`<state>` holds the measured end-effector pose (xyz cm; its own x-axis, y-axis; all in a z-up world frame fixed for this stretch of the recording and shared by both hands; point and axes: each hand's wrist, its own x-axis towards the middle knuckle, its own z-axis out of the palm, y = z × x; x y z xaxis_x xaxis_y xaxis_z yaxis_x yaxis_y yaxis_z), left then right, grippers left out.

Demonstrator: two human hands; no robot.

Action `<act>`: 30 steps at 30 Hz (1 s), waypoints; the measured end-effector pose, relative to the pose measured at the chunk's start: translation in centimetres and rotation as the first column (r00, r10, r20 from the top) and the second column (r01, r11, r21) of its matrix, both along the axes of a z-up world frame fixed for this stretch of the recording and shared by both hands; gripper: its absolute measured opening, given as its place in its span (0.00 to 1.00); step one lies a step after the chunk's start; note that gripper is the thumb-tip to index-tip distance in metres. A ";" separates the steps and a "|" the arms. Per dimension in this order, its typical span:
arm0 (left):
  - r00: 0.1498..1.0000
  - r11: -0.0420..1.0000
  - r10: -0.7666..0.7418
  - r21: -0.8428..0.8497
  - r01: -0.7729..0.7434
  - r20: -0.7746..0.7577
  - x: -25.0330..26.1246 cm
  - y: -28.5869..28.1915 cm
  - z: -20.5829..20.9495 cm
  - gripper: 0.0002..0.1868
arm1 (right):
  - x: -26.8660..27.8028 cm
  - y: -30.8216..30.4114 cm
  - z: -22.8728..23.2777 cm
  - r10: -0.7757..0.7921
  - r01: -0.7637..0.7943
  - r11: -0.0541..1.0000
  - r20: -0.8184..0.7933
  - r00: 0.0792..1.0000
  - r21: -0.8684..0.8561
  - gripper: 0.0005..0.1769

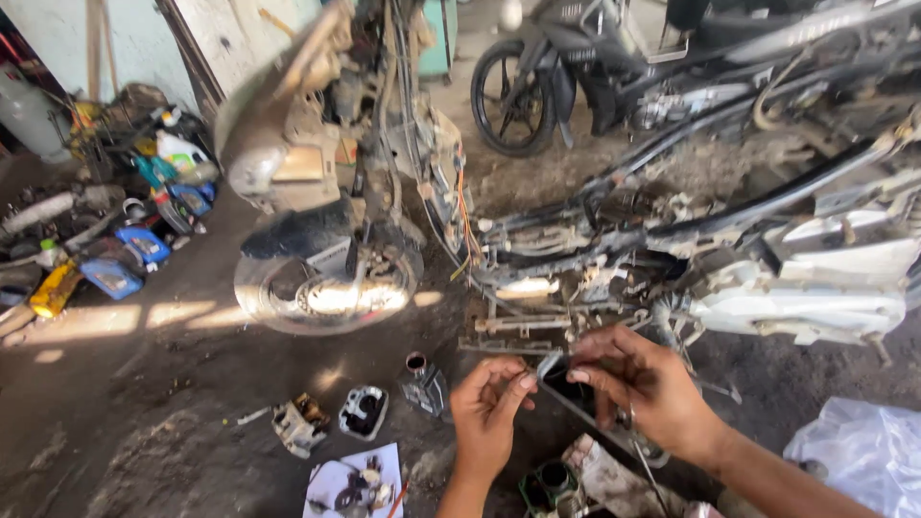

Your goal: The person assembles a motorcycle engine by hand, starting with a piston and cylinder. They apply lubricant from a small container to the piston rings and cylinder walls. The person then installs the piston rings onto the piston and fits the piston into the cylinder, rotating and adjusting the components to ensure proper alignment.

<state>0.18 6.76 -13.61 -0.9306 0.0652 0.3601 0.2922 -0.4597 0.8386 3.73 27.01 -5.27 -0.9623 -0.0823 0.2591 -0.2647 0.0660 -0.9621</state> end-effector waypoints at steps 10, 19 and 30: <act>0.994 0.953 -0.029 -0.297 0.059 0.106 -2.1 -0.1 -7.8 0.06 | -3.8 1.1 -6.4 0.093 -0.006 0.789 -0.110 0.990 0.615 0.05; 0.997 0.738 -0.071 -0.672 0.066 0.021 -2.7 -0.1 -20.7 0.04 | -4.4 2.8 -26.7 -0.062 -0.055 0.816 0.181 0.982 0.575 0.06; 0.996 0.661 -0.015 -0.747 0.074 0.085 -0.5 0.4 -28.0 0.04 | -3.2 3.2 -36.6 -0.016 -0.114 0.796 0.209 0.978 0.594 0.07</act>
<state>-0.35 7.19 -41.60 -0.9387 0.3269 0.1095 0.2193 0.3210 0.9213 0.55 30.20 -41.82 -0.9772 -0.2066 -0.0492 -0.0966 0.6384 -0.7636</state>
